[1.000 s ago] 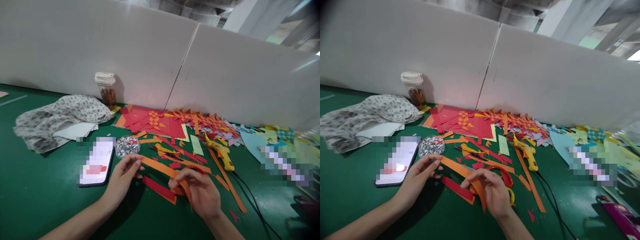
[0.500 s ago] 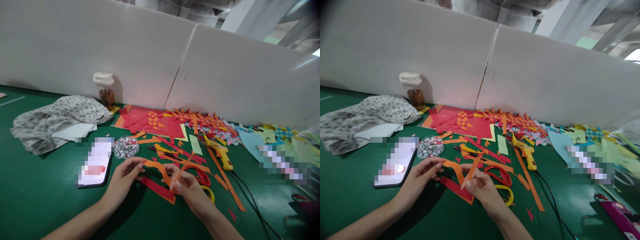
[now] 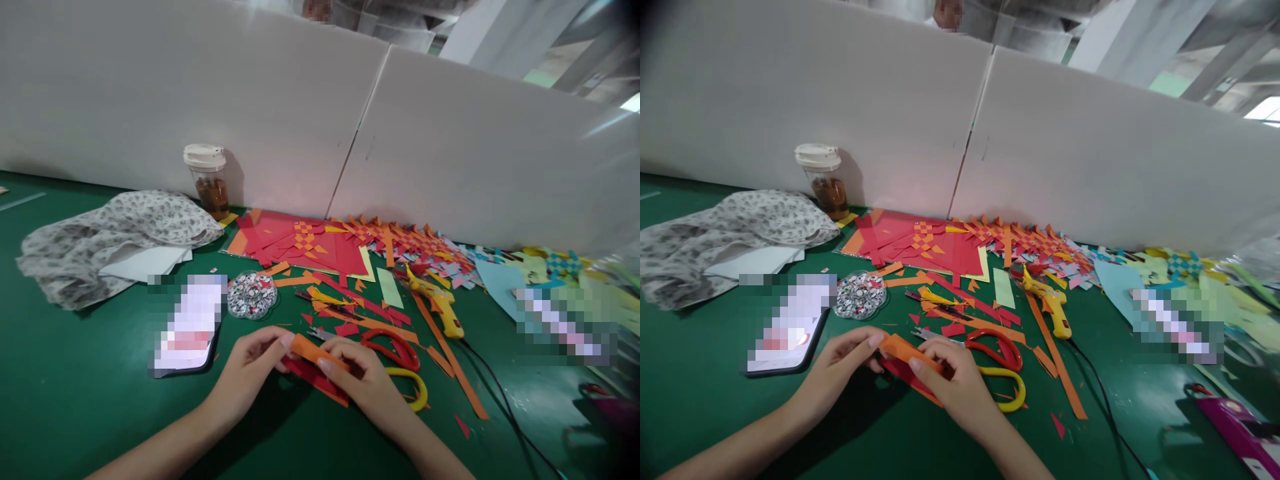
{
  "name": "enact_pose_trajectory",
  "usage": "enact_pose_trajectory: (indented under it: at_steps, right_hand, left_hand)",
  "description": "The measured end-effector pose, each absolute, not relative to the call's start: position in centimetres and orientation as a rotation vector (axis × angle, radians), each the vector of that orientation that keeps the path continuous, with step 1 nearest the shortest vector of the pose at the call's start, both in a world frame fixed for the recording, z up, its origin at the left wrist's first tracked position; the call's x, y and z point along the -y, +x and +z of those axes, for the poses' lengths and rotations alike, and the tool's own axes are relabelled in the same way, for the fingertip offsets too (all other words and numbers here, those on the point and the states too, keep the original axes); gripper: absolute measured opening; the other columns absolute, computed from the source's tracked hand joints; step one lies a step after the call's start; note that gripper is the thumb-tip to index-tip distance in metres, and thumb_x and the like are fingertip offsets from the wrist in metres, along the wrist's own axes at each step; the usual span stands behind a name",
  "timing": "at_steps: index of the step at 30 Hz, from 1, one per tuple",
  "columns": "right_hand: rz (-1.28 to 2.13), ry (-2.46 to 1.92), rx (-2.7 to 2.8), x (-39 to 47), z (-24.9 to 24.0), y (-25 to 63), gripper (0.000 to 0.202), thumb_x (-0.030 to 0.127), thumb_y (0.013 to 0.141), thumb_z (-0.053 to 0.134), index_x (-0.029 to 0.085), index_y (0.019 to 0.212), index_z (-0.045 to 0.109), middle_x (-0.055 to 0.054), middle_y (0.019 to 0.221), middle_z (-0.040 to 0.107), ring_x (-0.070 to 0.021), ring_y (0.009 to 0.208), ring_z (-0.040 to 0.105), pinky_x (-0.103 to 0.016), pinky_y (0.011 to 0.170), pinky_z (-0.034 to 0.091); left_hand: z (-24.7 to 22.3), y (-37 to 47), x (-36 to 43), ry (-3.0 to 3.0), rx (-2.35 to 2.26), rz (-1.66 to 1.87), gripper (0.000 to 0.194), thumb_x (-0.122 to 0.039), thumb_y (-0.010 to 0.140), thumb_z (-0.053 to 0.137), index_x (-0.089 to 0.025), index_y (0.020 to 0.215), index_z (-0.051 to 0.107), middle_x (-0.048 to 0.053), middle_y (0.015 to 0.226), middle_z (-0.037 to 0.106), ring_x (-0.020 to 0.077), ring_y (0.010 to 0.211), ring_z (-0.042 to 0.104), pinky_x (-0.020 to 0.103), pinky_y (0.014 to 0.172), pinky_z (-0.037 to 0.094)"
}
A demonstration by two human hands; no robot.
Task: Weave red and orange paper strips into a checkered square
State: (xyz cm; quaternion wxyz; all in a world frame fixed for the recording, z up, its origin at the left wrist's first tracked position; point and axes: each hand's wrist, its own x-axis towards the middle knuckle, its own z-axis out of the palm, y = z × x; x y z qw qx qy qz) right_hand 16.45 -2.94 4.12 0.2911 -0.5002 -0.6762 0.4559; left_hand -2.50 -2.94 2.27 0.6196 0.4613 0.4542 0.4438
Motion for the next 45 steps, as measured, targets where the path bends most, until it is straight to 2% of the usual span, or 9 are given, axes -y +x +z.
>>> enact_pose_trajectory:
  at_steps: [5, 8, 11, 16, 22, 28, 33, 45]
  right_hand:
    - [1.221, -1.391, 1.735, 3.1, 3.4, 16.6, 0.018, 0.036, 0.078, 0.059, 0.019, 0.076, 0.053, -0.001, 0.076, 0.057, -0.0152, 0.071, 0.056, -0.025, 0.064, 0.045]
    - [1.215, -1.345, 1.614, 3.2, 3.0, 16.7, 0.02, 0.033, 0.075, 0.063, 0.021, 0.086, 0.051, -0.002, 0.083, 0.058, -0.0169, 0.081, 0.059, -0.027, 0.071, 0.048]
    - [1.173, -1.328, 1.54, 3.1, 2.7, 16.9, 0.025, 0.031, 0.072, 0.066, 0.022, 0.089, 0.05, -0.001, 0.083, 0.059, -0.0169, 0.081, 0.06, -0.028, 0.073, 0.048]
    - [1.153, -1.328, 1.552, 3.0, 2.7, 16.9, 0.023, 0.03, 0.073, 0.066, 0.021, 0.088, 0.052, -0.001, 0.079, 0.06, -0.0163, 0.077, 0.06, -0.027, 0.069, 0.048]
    - [1.192, -1.303, 1.593, 3.2, 3.1, 16.8, 0.017, 0.029, 0.074, 0.065, 0.02, 0.085, 0.056, -0.001, 0.076, 0.061, -0.0159, 0.075, 0.061, -0.026, 0.07, 0.049]
    - [1.14, -1.327, 1.544, 3.0, 2.9, 16.8, 0.018, 0.031, 0.073, 0.066, 0.02, 0.082, 0.055, -0.001, 0.075, 0.062, -0.016, 0.073, 0.062, -0.026, 0.068, 0.05]
    - [1.108, -1.329, 1.536, 3.0, 3.0, 16.7, 0.018, 0.031, 0.072, 0.067, 0.02, 0.081, 0.055, -0.001, 0.075, 0.061, -0.0159, 0.073, 0.062, -0.027, 0.068, 0.051]
    - [1.109, -1.357, 1.537, 3.0, 3.0, 16.8, 0.019, 0.031, 0.071, 0.067, 0.02, 0.082, 0.055, -0.001, 0.074, 0.061, -0.0157, 0.072, 0.061, -0.026, 0.066, 0.05]
  left_hand:
    - [1.8, -2.4, 2.9, 1.07, -1.073, 1.02, 0.019, -0.035, 0.073, 0.065, -0.017, 0.073, 0.062, 0.0, 0.07, 0.061, 0.0119, 0.061, 0.055, 0.023, 0.058, 0.046]
    - [1.7, -2.5, 2.9, 1.097, -1.071, 1.04, 0.016, -0.032, 0.071, 0.067, -0.017, 0.071, 0.06, -0.001, 0.067, 0.06, 0.0115, 0.06, 0.055, 0.023, 0.057, 0.045]
    - [1.5, -2.4, 2.8, 1.092, -1.068, 1.081, 0.017, -0.029, 0.069, 0.069, -0.018, 0.072, 0.057, -0.001, 0.065, 0.059, 0.0117, 0.06, 0.055, 0.022, 0.055, 0.044]
    - [1.4, -2.4, 2.8, 1.065, -1.072, 1.03, 0.026, -0.03, 0.067, 0.07, -0.02, 0.087, 0.059, -0.002, 0.062, 0.06, 0.013, 0.055, 0.056, 0.024, 0.052, 0.044]
    - [1.3, -2.2, 2.9, 1.128, -1.063, 0.988, 0.016, -0.031, 0.068, 0.071, -0.018, 0.071, 0.063, 0.0, 0.062, 0.061, 0.0126, 0.057, 0.057, 0.024, 0.056, 0.044]
    - [1.2, -2.1, 2.9, 1.103, -1.076, 1.037, 0.019, -0.027, 0.063, 0.074, -0.019, 0.076, 0.063, 0.002, 0.071, 0.065, 0.0155, 0.068, 0.06, 0.027, 0.065, 0.049]
    - [1.2, -2.1, 2.9, 1.092, -1.077, 1.031, 0.017, -0.027, 0.064, 0.072, -0.019, 0.076, 0.065, 0.004, 0.072, 0.067, 0.0179, 0.069, 0.062, 0.029, 0.063, 0.05]
    - [1.4, -2.3, 2.9, 1.088, -1.061, 1.01, 0.016, -0.031, 0.07, 0.069, -0.019, 0.078, 0.065, 0.002, 0.073, 0.067, 0.0148, 0.066, 0.062, 0.022, 0.055, 0.048]
